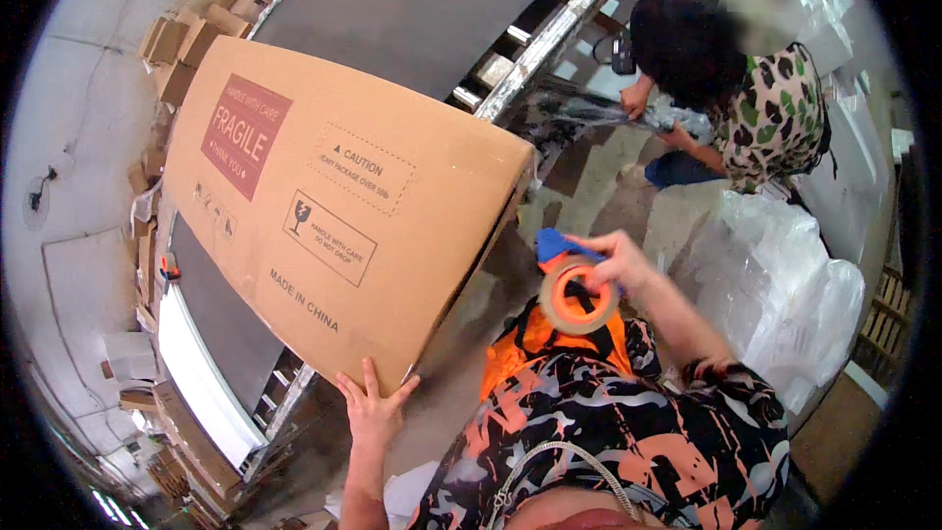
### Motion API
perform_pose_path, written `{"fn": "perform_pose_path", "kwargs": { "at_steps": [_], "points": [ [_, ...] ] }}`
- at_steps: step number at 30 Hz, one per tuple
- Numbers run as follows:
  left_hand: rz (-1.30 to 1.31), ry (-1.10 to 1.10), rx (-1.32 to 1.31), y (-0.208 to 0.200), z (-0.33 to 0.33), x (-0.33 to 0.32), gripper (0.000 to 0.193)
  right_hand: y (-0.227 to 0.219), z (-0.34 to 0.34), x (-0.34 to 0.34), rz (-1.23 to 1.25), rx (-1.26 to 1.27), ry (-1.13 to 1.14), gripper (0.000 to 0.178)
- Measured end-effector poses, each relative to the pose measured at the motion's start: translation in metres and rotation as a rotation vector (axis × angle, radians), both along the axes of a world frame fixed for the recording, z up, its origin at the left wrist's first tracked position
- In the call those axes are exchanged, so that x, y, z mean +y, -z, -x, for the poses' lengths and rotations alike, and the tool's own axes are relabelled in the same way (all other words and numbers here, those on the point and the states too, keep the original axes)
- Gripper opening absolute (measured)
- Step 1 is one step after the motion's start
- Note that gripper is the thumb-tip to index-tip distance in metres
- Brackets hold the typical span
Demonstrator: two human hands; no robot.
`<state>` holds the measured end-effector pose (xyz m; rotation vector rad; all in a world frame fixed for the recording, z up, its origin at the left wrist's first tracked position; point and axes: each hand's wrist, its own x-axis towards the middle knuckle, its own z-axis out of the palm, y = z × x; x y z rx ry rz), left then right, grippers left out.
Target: The person places white foam sheets into a cardboard box on a conveyor belt, folds the flaps, and seals the box using a handheld tape dispenser. The process is repeated for multiple boxes throughout the clip.
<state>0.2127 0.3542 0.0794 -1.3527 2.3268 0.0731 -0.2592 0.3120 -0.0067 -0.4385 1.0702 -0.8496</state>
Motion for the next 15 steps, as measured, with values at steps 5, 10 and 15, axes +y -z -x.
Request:
{"fn": "perform_pose_path", "kwargs": {
  "at_steps": [5, 10, 15],
  "points": [
    [-0.131, 0.463, 0.178, -0.077, 0.109, -0.098, 0.045, -0.005, -0.096, 0.003, 0.117, 0.116, 0.256, 0.071],
    [0.007, 1.132, 0.242, -0.042, 0.314, -0.189, 0.046, -0.005, -0.126, -0.014, 0.222, 0.644, 0.214, 0.063],
    [-0.203, 1.094, -0.24, 0.061, 0.356, -0.291, 0.03, -0.011, -0.127, -0.017, 0.102, 0.16, 0.375, 0.066]
  ]
}}
